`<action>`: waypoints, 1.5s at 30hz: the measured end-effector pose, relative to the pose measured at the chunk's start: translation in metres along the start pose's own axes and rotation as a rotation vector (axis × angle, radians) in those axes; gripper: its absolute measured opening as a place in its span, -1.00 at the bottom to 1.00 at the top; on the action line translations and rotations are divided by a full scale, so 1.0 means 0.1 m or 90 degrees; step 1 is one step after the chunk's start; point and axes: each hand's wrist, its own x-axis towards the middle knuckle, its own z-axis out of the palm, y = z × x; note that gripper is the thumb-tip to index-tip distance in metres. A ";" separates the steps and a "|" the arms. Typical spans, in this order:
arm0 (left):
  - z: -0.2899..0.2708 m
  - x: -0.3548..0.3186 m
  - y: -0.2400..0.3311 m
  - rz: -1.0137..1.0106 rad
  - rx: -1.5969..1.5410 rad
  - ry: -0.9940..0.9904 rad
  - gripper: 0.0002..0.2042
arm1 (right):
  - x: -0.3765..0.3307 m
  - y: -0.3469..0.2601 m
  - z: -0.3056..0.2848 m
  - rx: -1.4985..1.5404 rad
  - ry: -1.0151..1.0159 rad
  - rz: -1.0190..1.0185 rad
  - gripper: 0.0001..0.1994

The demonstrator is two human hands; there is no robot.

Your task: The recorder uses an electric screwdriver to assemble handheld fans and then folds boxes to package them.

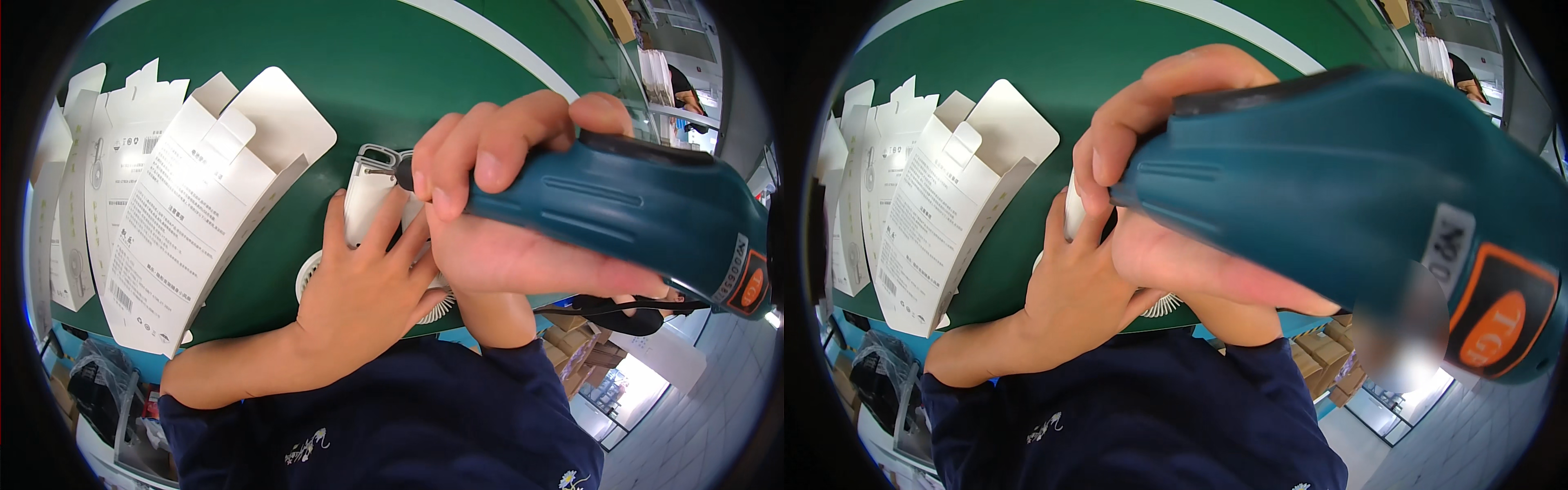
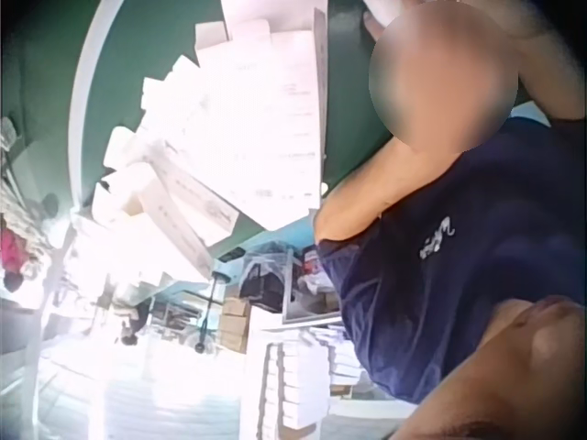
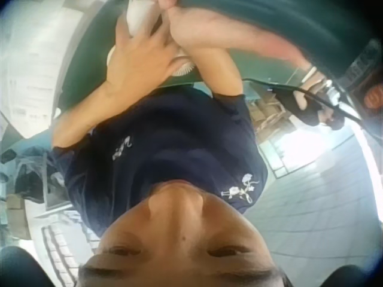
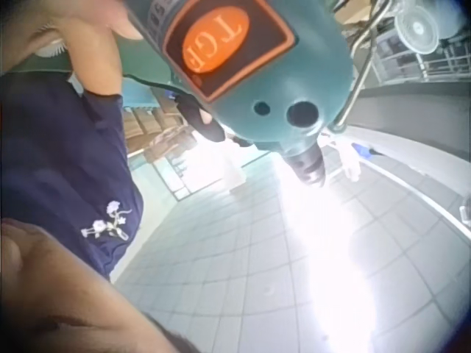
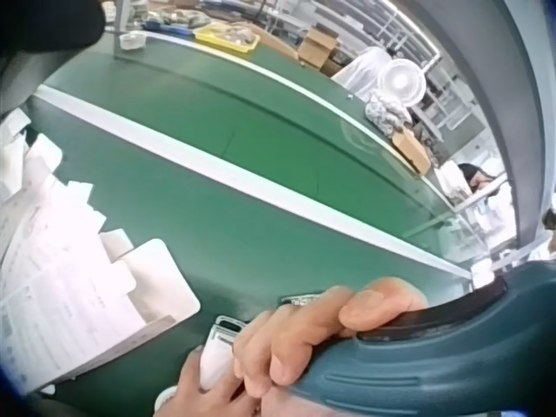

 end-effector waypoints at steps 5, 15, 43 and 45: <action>0.03 0.00 0.02 0.004 -0.008 0.006 -0.52 | 0.01 -0.03 0.02 0.000 0.037 0.012 0.08; 0.02 0.00 0.02 -0.008 -0.024 0.007 -0.50 | -0.04 -0.06 0.02 -0.052 0.014 -0.042 0.01; -0.01 0.01 0.02 0.016 -0.016 -0.018 -0.52 | -0.14 -0.15 -0.16 -0.102 0.001 -0.058 -0.02; -0.02 0.01 0.02 0.016 -0.013 -0.018 -0.53 | -0.13 -0.14 -0.16 -0.091 -0.025 -0.057 -0.03</action>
